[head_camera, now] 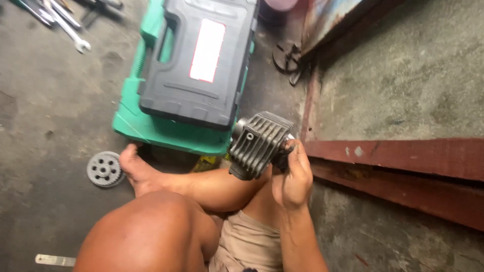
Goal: Inspecting and cleaning the cooling fins of a motorcycle engine cylinder head while sitting on the floor.
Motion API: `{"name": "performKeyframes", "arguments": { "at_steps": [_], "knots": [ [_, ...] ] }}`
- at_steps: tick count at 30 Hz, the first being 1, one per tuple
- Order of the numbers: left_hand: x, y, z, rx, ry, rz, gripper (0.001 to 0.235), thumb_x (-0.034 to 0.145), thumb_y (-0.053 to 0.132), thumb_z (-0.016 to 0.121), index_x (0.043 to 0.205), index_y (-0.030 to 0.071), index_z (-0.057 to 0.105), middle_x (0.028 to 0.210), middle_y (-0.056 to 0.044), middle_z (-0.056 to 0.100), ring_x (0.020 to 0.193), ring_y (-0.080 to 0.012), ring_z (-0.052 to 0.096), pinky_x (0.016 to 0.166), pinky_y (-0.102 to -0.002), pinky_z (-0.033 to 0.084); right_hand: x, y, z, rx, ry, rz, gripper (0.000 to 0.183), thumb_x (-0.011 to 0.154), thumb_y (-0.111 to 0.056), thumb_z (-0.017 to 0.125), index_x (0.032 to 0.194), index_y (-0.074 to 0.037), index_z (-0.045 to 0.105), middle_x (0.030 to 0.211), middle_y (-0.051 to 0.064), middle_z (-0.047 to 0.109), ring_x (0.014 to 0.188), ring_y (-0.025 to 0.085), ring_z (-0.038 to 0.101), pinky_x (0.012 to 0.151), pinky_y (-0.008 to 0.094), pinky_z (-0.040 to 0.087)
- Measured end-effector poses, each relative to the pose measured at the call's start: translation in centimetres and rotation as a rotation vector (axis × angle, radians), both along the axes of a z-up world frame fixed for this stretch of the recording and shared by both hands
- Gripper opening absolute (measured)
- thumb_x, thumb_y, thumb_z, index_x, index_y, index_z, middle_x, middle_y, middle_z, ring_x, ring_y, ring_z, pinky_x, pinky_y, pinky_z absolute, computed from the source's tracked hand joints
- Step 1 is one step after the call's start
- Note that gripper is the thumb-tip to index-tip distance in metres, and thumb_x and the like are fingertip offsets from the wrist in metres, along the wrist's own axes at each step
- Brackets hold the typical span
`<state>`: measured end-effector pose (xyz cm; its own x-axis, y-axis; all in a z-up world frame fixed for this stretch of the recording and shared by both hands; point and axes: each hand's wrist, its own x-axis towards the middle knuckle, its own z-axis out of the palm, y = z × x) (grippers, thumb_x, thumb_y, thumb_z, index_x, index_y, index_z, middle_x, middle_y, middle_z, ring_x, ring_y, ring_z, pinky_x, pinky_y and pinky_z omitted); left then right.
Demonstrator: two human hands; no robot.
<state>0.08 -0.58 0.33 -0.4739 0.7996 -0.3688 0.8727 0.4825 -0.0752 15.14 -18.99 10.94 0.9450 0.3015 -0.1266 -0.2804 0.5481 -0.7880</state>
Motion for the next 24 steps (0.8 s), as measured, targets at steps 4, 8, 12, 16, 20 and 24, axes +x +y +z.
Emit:
{"name": "performKeyframes", "arguments": {
  "at_steps": [4, 8, 12, 16, 20, 24],
  "knots": [
    [0.8, -0.6, 3.0, -0.185, 0.096, -0.216, 0.064, 0.099, 0.075, 0.029, 0.141, 0.027, 0.028, 0.098, -0.021, 0.064, 0.071, -0.0296, 0.052, 0.085, -0.037, 0.047, 0.2, -1.0, -1.1, 0.016, 0.065, 0.042, 0.014, 0.109, -0.013, 0.039, 0.106, -0.004, 0.049, 0.098, 0.010, 0.055, 0.090, 0.018, 0.052, 0.087, 0.032, 0.044],
    [3.0, -0.7, 8.7, -0.357, 0.161, -0.419, 0.050, 0.106, 0.059, 0.029, 0.152, 0.048, 0.012, 0.096, -0.017, 0.066, 0.065, -0.0244, 0.053, 0.082, -0.033, 0.050, 1.6, -1.2, -2.3, 0.050, 0.108, 0.089, 0.013, 0.109, -0.011, 0.039, 0.111, -0.002, 0.050, 0.110, 0.012, 0.056, 0.101, 0.019, 0.052, 0.095, 0.034, 0.042],
    [-6.7, 0.7, -8.4, -0.523, 0.506, -0.694, 0.089, 0.086, 0.068, 0.056, 0.157, 0.038, 0.011, 0.107, -0.008, 0.070, 0.077, -0.0139, 0.061, 0.098, -0.024, 0.047, 2.4, -1.0, -3.7, -0.018, 0.135, 0.060, 0.014, 0.107, -0.009, 0.040, 0.114, 0.000, 0.049, 0.105, 0.011, 0.053, 0.096, 0.017, 0.048, 0.092, 0.032, 0.039],
    [-11.8, 2.4, -16.7, -0.331, 0.497, -0.549, 0.057, 0.100, 0.066, 0.037, 0.146, 0.033, 0.033, 0.096, -0.006, 0.069, 0.066, -0.0132, 0.059, 0.079, -0.022, 0.048, 3.3, 0.0, -4.4, -0.045, 0.155, 0.053, 0.013, 0.107, -0.009, 0.040, 0.112, -0.001, 0.049, 0.108, 0.011, 0.053, 0.099, 0.017, 0.048, 0.094, 0.032, 0.039],
    [-13.3, 0.3, -23.7, -0.067, 0.458, -0.363, 0.062, 0.119, 0.062, 0.012, 0.133, 0.027, 0.061, 0.081, -0.005, 0.067, 0.052, -0.0125, 0.057, 0.055, -0.019, 0.050, 4.6, 1.4, -5.1, -0.038, 0.199, 0.045, 0.014, 0.106, -0.006, 0.037, 0.113, 0.000, 0.048, 0.111, 0.014, 0.053, 0.101, 0.020, 0.049, 0.097, 0.034, 0.039],
    [-4.6, -0.2, -15.1, 0.265, -0.069, -0.547, 0.078, 0.104, 0.066, 0.038, 0.136, -0.004, 0.050, 0.101, -0.014, 0.067, 0.059, -0.0156, 0.055, 0.073, -0.016, 0.046, 5.9, 2.8, -5.8, -0.037, 0.204, 0.043, 0.013, 0.106, -0.007, 0.039, 0.112, 0.000, 0.048, 0.110, 0.014, 0.053, 0.101, 0.021, 0.049, 0.096, 0.034, 0.039]
  ]
}}
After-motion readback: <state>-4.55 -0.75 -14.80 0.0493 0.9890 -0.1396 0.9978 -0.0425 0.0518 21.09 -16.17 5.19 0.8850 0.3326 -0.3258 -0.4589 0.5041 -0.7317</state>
